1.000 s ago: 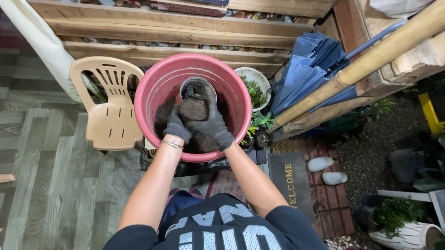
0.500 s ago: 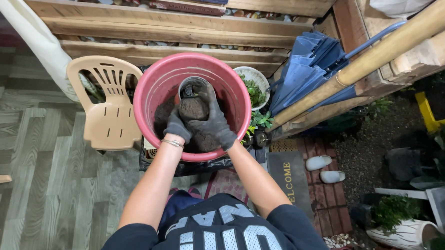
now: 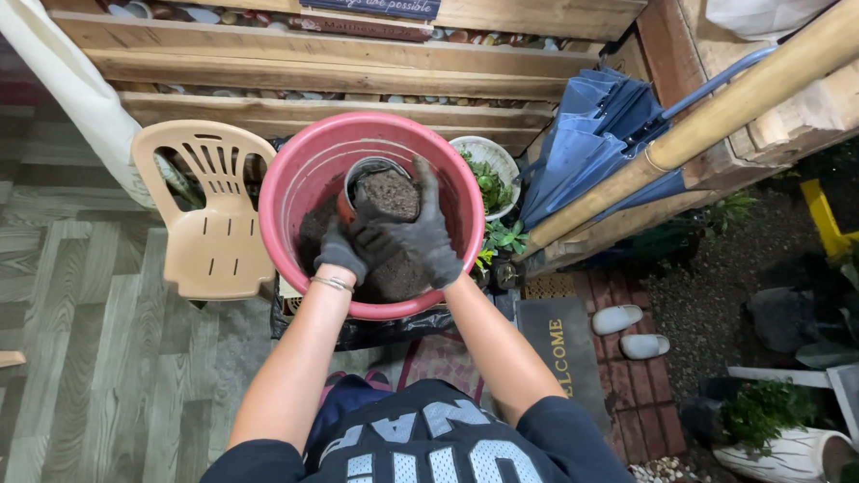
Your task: Planting a small green plant into a soil-filled pot within a larger bucket.
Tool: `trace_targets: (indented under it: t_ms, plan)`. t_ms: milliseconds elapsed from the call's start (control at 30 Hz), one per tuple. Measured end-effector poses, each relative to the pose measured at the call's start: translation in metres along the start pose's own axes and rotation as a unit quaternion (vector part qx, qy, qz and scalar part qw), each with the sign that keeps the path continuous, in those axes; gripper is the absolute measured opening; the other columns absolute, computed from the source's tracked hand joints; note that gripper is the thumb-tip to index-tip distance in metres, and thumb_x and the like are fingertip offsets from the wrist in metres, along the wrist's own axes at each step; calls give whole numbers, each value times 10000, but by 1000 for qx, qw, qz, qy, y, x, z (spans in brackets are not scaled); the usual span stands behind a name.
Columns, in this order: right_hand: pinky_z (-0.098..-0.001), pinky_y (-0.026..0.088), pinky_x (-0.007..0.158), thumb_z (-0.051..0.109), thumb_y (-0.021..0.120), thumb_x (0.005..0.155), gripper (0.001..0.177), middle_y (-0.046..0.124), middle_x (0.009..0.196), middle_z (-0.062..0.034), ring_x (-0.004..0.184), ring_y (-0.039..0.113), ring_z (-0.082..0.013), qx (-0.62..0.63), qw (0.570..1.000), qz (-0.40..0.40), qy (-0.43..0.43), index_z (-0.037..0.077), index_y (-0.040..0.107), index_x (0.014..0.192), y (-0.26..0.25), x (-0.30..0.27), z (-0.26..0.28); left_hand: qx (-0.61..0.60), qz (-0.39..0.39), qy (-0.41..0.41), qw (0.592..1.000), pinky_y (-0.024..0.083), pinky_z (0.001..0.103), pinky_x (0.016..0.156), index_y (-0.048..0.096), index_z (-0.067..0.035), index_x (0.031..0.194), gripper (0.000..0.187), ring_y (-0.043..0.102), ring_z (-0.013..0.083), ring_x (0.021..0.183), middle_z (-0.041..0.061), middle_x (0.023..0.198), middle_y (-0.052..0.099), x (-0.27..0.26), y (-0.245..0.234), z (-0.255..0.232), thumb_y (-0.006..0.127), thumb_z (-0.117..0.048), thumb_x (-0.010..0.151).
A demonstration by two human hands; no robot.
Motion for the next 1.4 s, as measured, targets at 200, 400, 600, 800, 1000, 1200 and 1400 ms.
trace_targets:
  t_ms: [200, 400, 600, 800, 1000, 1200, 1400]
  plan:
    - [-426, 393, 1223, 222, 943, 700, 1343, 398, 1623, -230, 1503, 421, -341, -32, 998, 62, 4, 83, 46, 1690, 5, -12, -17, 19, 153, 42, 987, 564, 473, 1008, 695, -171, 1306, 554, 667, 317, 1194, 80, 1296, 728, 71, -29, -8, 487, -555, 965]
    - [-429, 454, 1189, 310, 952, 740, 1156, 460, 1547, -234, 1436, 508, -332, -184, 975, -87, -88, 45, 241, 1612, 23, -9, -31, 28, 166, 55, 984, 559, 421, 977, 700, -153, 1273, 537, 656, 266, 1143, 60, 1243, 723, 59, -19, -3, 538, -584, 997]
    - [-397, 492, 1184, 314, 911, 809, 1084, 500, 1540, -198, 1397, 563, -287, -112, 991, -57, -44, 48, 249, 1625, 14, -2, -1, -6, 553, -58, 831, 512, 682, 1028, 695, -216, 1286, 608, 635, 389, 1082, 101, 1166, 704, 91, -38, -7, 596, -640, 862]
    - [-400, 339, 1207, 119, 909, 736, 1160, 432, 1563, -172, 1458, 409, -294, -22, 990, 128, -57, 33, 180, 1634, -7, 3, -15, 2, 173, 14, 985, 458, 541, 1090, 673, -173, 1358, 649, 594, 362, 1272, 100, 1385, 670, 21, -2, -5, 615, -634, 904]
    - [-356, 515, 1108, 124, 708, 1018, 463, 673, 1336, -129, 1272, 614, -223, -28, 981, 156, 109, 30, 554, 1444, -61, 6, -120, -109, 257, 48, 959, 384, 689, 1090, 593, -199, 1396, 713, 475, 407, 1376, 127, 1495, 535, -31, 24, -12, 605, -598, 805]
    - [-399, 456, 1069, 311, 709, 927, 531, 618, 1345, -176, 1261, 560, -319, -404, 683, 604, 80, 54, 582, 1373, 9, -19, -71, -105, 232, 45, 966, 373, 675, 1137, 565, -219, 1458, 692, 455, 379, 1437, 98, 1578, 503, -14, 12, -9, 598, -597, 879]
    - [-396, 388, 1193, 265, 575, 989, 392, 631, 1467, -99, 1352, 559, -269, -345, 721, 572, -182, 161, 653, 1359, 71, -36, -179, -145, 273, 80, 948, 409, 653, 1137, 630, -178, 1404, 637, 471, 391, 1410, 109, 1526, 545, 8, 0, -6, 643, -539, 880]
Point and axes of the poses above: each hand's wrist, its own x-axis towards the middle knuckle, its own y-axis out of the palm, z = x × y, the point moved 2 cm from there along x, towards the middle knuckle
